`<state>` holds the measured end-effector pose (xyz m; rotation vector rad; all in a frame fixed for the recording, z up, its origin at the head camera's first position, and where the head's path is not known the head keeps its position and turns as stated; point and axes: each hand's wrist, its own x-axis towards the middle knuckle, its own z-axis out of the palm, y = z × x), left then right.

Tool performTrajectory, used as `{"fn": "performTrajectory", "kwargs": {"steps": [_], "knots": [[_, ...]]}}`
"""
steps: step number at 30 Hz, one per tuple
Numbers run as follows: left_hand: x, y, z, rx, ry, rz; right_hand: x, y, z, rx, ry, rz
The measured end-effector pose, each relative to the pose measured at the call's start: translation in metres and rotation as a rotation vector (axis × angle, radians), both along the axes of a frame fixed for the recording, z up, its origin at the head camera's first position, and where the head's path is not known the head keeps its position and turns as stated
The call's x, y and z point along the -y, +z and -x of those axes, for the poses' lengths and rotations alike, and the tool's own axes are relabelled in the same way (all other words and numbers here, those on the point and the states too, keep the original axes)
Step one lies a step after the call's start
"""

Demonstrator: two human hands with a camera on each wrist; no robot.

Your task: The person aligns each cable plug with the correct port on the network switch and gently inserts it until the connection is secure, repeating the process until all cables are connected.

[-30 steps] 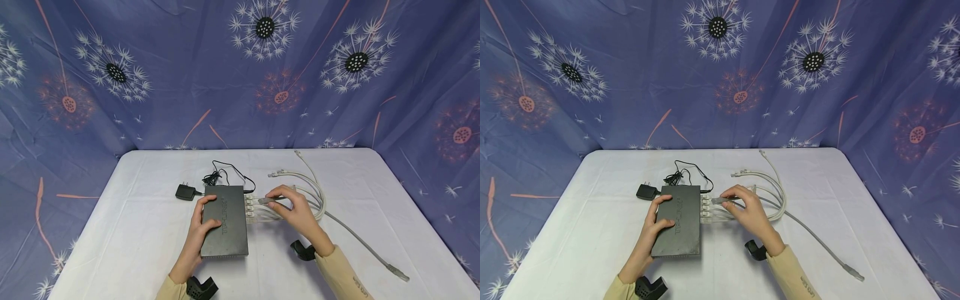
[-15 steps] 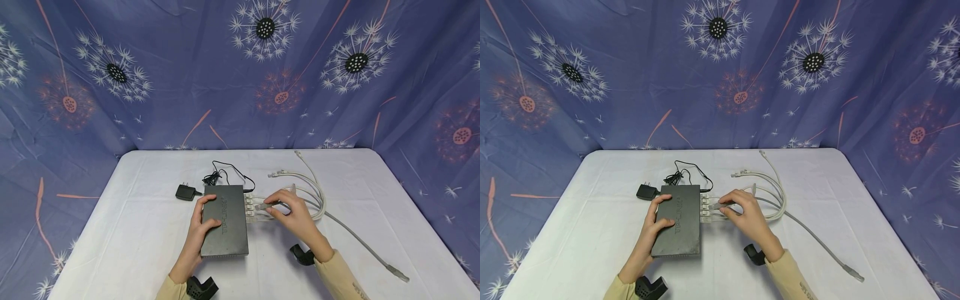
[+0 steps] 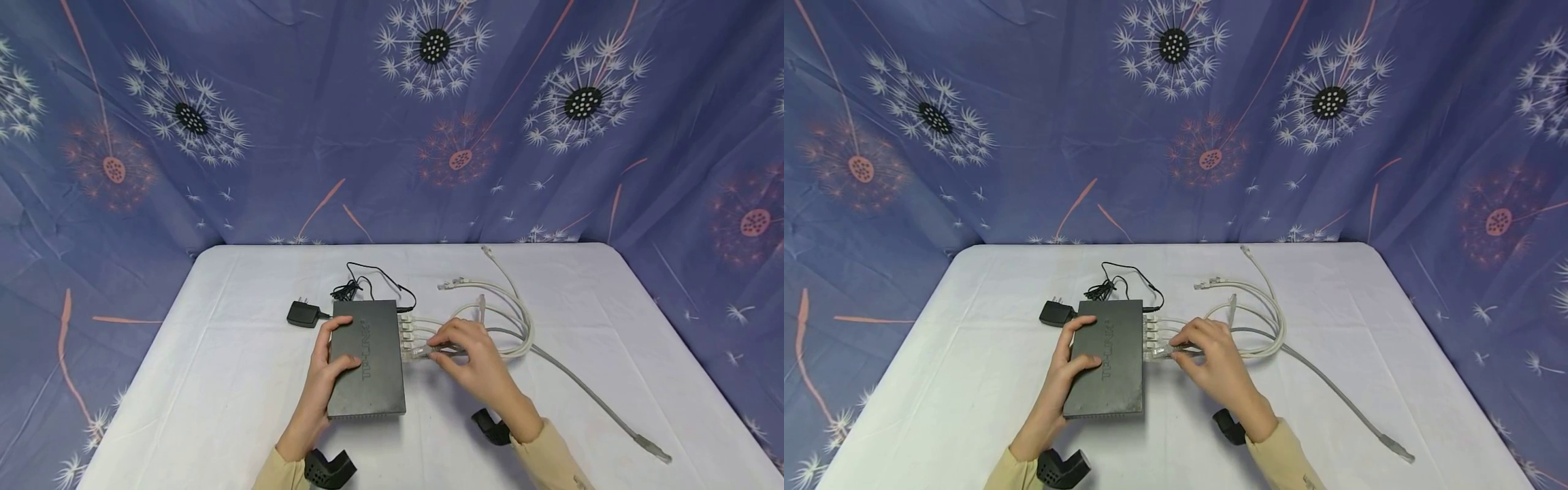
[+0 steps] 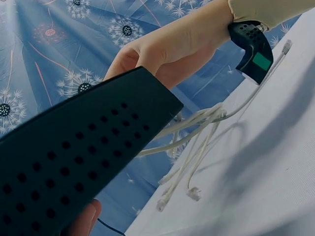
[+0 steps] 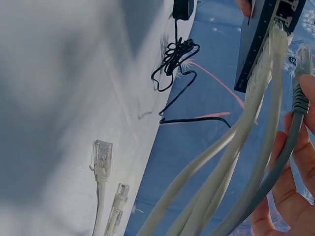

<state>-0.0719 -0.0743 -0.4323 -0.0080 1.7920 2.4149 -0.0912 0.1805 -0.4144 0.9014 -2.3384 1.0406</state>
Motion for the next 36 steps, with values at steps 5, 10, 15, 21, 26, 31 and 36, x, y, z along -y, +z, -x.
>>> {"fn": "performTrajectory", "kwargs": {"steps": [5,10,15,21,26,31,36], "knots": [[0.000,-0.001,0.001,-0.004,0.009,0.016,0.003,0.000,-0.005,-0.014,-0.015,-0.036],[0.000,-0.001,0.001,-0.008,0.012,0.017,0.006,0.002,-0.009,-0.046,-0.017,-0.055],[0.000,-0.001,0.002,-0.003,0.018,0.014,0.008,0.004,-0.012,-0.084,-0.024,-0.068],[0.000,0.000,0.003,0.007,0.025,0.031,0.011,0.007,-0.014,-0.121,-0.031,-0.072],[0.001,0.002,0.003,0.007,0.017,0.046,0.013,0.008,-0.015,-0.127,-0.029,-0.078],[0.002,0.002,0.004,0.006,0.010,0.030,0.015,0.009,-0.017,-0.122,-0.018,-0.092],[0.003,0.001,0.004,0.007,0.000,-0.003,0.016,0.008,-0.018,-0.143,-0.011,-0.089]]}}
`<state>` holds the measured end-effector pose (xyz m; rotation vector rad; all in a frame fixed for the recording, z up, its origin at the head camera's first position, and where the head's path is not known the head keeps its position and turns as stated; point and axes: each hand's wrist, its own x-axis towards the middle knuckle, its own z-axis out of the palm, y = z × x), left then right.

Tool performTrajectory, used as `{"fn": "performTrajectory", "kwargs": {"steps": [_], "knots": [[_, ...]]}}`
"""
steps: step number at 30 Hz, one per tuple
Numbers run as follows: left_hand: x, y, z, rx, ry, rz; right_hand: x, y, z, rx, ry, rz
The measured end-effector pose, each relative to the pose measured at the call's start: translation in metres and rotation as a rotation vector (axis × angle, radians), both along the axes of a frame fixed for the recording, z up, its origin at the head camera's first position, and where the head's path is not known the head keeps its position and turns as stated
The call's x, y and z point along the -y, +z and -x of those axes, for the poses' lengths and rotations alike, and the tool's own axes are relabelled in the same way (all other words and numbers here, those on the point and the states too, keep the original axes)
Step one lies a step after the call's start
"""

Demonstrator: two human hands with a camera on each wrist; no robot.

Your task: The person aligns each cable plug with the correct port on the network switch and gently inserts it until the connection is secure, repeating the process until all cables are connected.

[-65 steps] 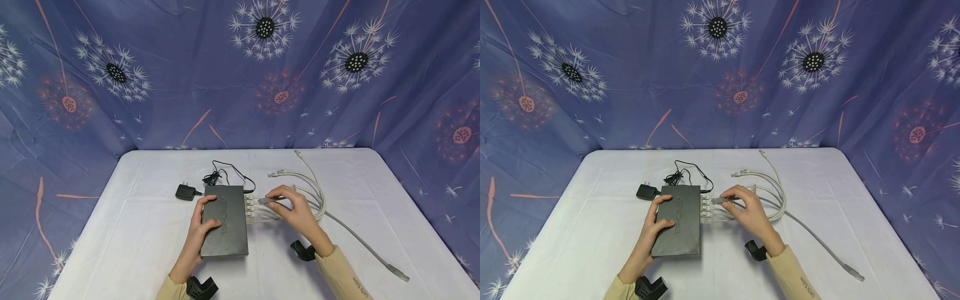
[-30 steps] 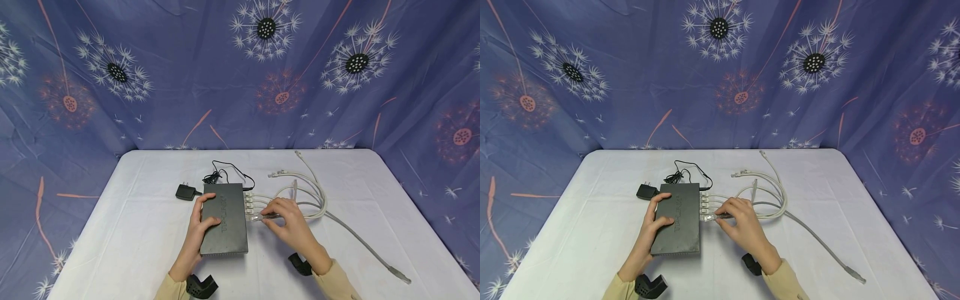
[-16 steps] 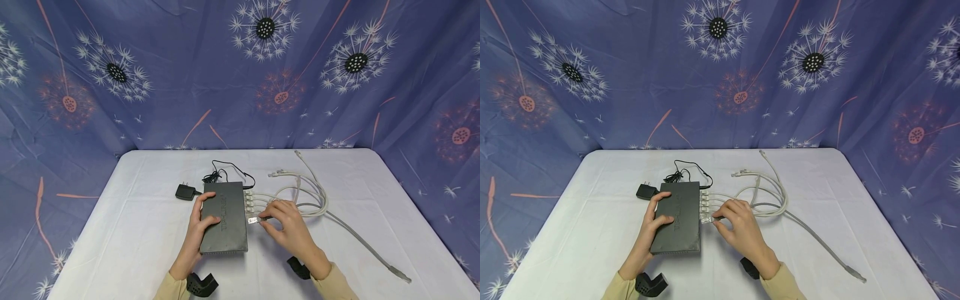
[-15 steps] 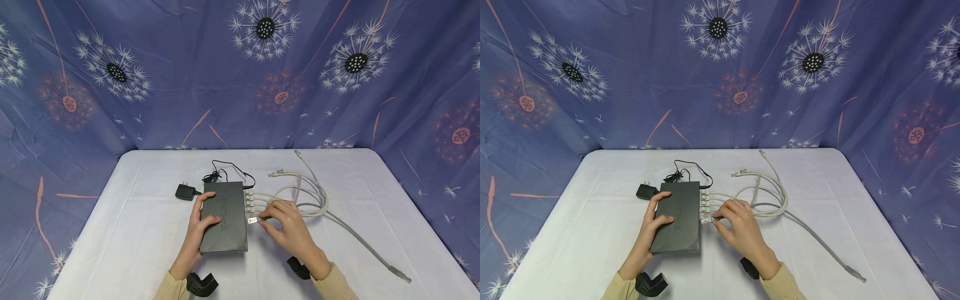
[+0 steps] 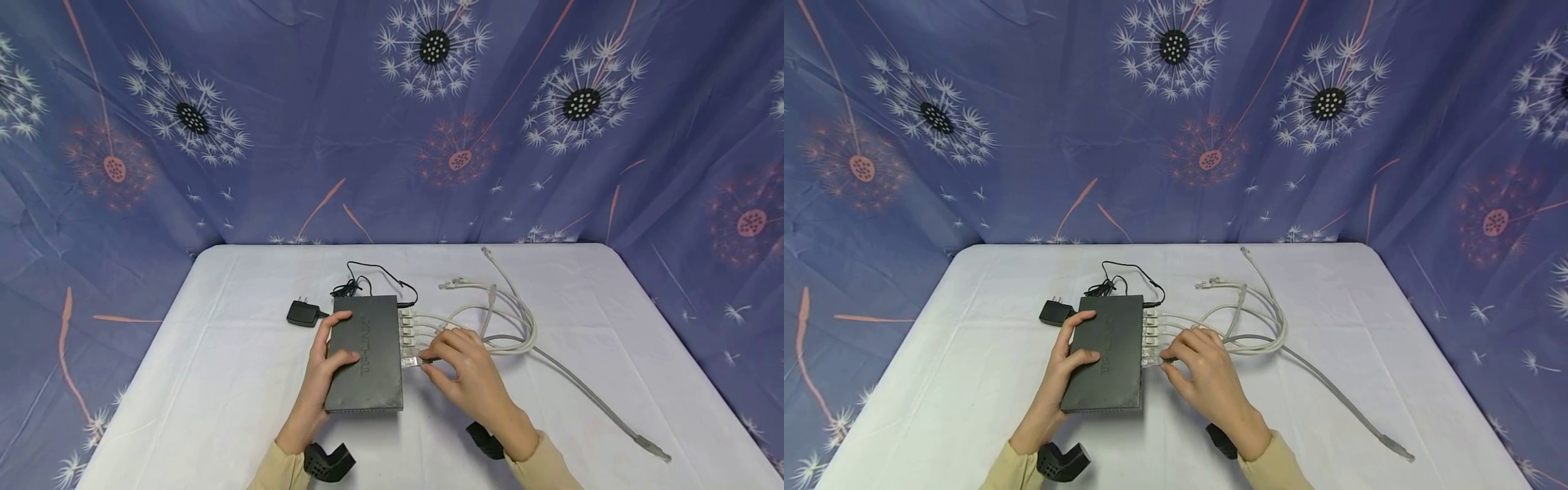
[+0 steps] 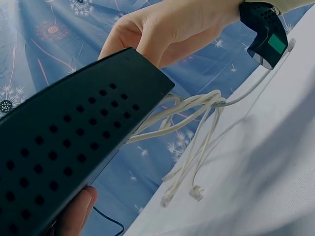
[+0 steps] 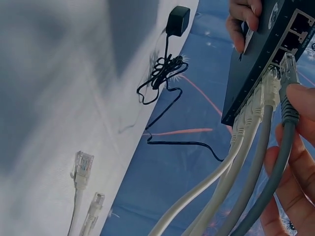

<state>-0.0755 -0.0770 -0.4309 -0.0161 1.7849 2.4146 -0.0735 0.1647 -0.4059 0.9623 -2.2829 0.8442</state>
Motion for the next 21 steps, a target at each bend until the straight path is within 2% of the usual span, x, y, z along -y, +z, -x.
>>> {"fn": "performTrajectory", "kwargs": {"steps": [15,21], "knots": [[-0.0016,-0.0012,0.0028,-0.020,-0.012,-0.005,0.0017,0.0053,-0.0039,-0.007,-0.020,-0.026],[-0.0021,-0.0005,0.0031,-0.031,-0.011,0.030,0.0045,0.0069,-0.0060,-0.029,-0.024,-0.033]]}}
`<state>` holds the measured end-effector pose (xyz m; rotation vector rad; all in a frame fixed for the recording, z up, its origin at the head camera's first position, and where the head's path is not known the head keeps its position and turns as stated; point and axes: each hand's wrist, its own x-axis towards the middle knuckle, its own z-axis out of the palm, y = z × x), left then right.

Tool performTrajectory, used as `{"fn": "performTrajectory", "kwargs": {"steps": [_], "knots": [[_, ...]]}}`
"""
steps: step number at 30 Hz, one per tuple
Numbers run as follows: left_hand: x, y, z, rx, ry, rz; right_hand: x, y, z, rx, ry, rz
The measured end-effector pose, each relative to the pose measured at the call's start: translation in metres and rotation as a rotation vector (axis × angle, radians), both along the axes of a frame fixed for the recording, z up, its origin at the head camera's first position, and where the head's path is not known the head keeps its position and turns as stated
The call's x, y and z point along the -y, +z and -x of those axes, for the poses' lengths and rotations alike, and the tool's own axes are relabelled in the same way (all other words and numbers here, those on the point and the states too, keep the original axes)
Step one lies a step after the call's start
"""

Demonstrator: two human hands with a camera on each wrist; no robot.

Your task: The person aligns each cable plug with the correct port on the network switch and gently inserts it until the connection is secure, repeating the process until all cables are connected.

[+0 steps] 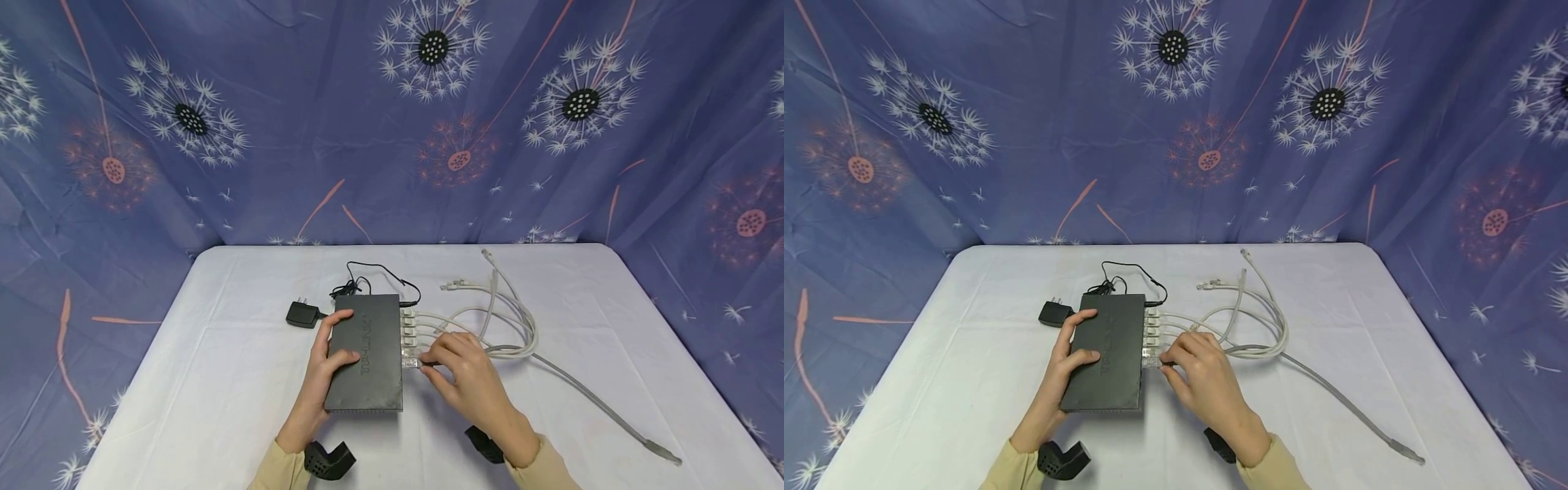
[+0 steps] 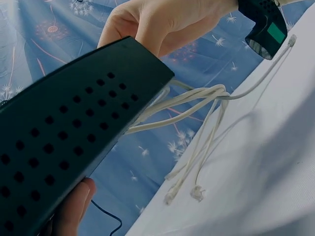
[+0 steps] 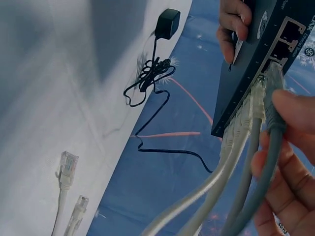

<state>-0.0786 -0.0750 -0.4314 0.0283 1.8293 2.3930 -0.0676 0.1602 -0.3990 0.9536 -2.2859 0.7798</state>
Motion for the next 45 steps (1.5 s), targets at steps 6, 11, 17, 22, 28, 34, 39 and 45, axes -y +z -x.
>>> {"fn": "performTrajectory", "kwargs": {"steps": [6,11,17,22,28,34,39,45], "knots": [[-0.002,0.000,0.000,-0.001,-0.006,-0.001,0.003,-0.002,-0.001,0.001,0.023,0.035],[-0.002,0.002,0.000,0.004,-0.007,-0.011,0.003,-0.004,-0.001,0.000,0.026,0.060],[-0.001,0.004,-0.001,0.002,-0.012,-0.013,0.004,-0.007,0.000,-0.015,0.022,0.099],[-0.001,0.006,0.000,-0.009,-0.017,-0.012,0.006,-0.010,0.001,-0.048,0.032,0.161],[-0.002,0.008,0.002,-0.027,-0.043,-0.019,0.009,-0.011,0.001,-0.107,0.040,0.235],[-0.003,0.010,0.001,-0.013,-0.060,-0.034,0.011,-0.011,0.002,-0.164,0.045,0.270],[-0.004,0.012,0.000,0.004,-0.068,-0.035,0.012,-0.012,0.002,-0.191,0.057,0.290],[-0.006,0.014,-0.001,-0.003,-0.056,0.002,0.013,-0.012,0.003,-0.214,0.066,0.310]]}}
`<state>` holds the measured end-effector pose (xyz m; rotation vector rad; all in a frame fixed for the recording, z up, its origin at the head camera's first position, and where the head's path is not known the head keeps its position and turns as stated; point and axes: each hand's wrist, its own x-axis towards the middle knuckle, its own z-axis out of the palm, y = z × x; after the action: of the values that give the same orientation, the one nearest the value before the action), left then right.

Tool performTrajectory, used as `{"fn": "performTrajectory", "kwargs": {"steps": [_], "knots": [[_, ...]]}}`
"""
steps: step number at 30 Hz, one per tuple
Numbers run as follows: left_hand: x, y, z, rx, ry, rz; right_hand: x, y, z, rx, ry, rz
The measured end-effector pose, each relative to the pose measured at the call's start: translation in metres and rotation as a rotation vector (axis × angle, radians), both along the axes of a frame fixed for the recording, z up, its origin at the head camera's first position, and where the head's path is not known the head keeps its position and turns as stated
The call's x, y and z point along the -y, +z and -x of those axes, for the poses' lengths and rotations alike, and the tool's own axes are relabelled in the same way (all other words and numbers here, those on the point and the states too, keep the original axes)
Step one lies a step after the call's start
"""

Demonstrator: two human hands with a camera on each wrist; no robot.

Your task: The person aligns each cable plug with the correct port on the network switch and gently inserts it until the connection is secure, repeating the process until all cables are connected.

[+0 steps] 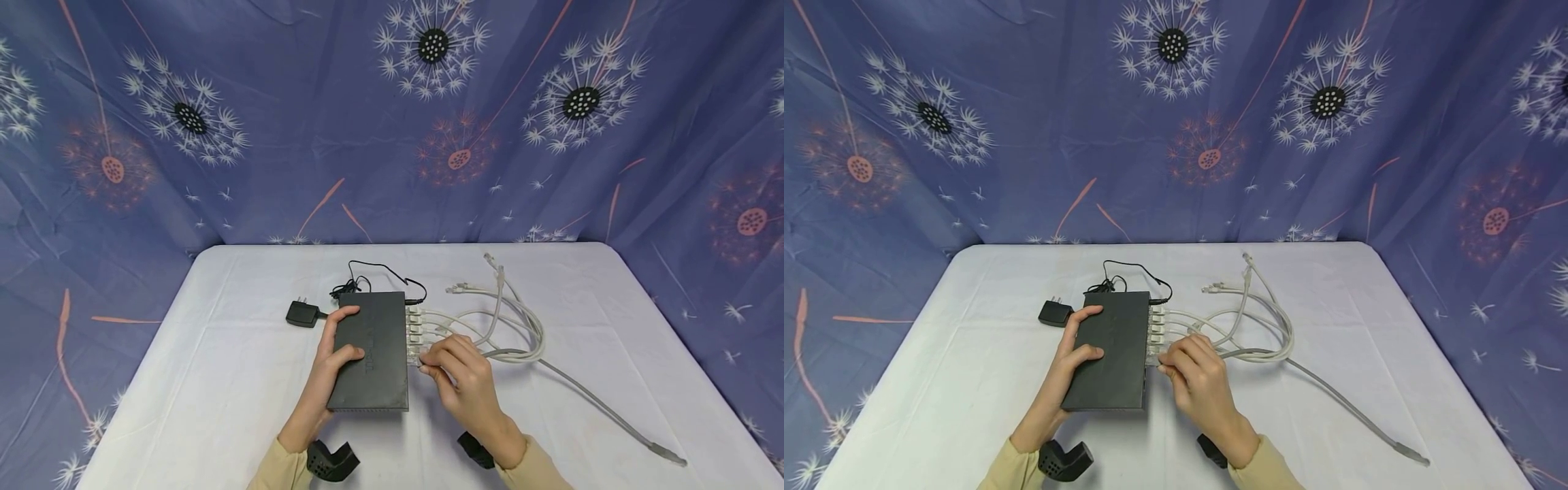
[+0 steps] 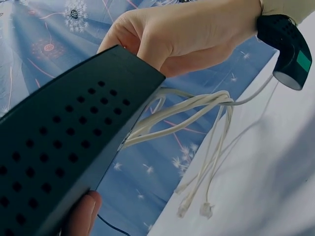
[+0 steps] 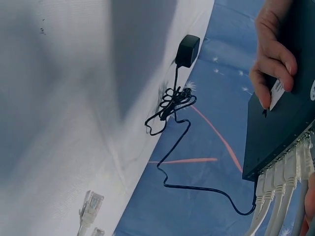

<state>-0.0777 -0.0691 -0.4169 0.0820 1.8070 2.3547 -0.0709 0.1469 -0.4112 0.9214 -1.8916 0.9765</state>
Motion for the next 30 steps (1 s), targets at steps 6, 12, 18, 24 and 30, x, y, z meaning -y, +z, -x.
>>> {"fn": "performTrajectory", "kwargs": {"steps": [6,12,18,24,30], "knots": [[-0.002,0.002,0.000,0.017,-0.003,0.005,0.002,0.001,0.000,-0.015,-0.007,0.018],[-0.002,0.004,-0.002,0.015,-0.006,-0.014,0.003,0.001,0.000,-0.028,-0.013,0.025],[-0.005,0.005,-0.001,0.021,0.009,-0.003,0.001,0.001,0.002,-0.038,-0.016,0.026],[-0.006,0.007,0.002,0.046,0.004,-0.048,-0.004,0.004,0.003,0.024,-0.005,0.012],[-0.003,0.007,0.005,0.076,-0.019,-0.140,-0.008,0.005,0.001,0.101,0.012,-0.019]]}}
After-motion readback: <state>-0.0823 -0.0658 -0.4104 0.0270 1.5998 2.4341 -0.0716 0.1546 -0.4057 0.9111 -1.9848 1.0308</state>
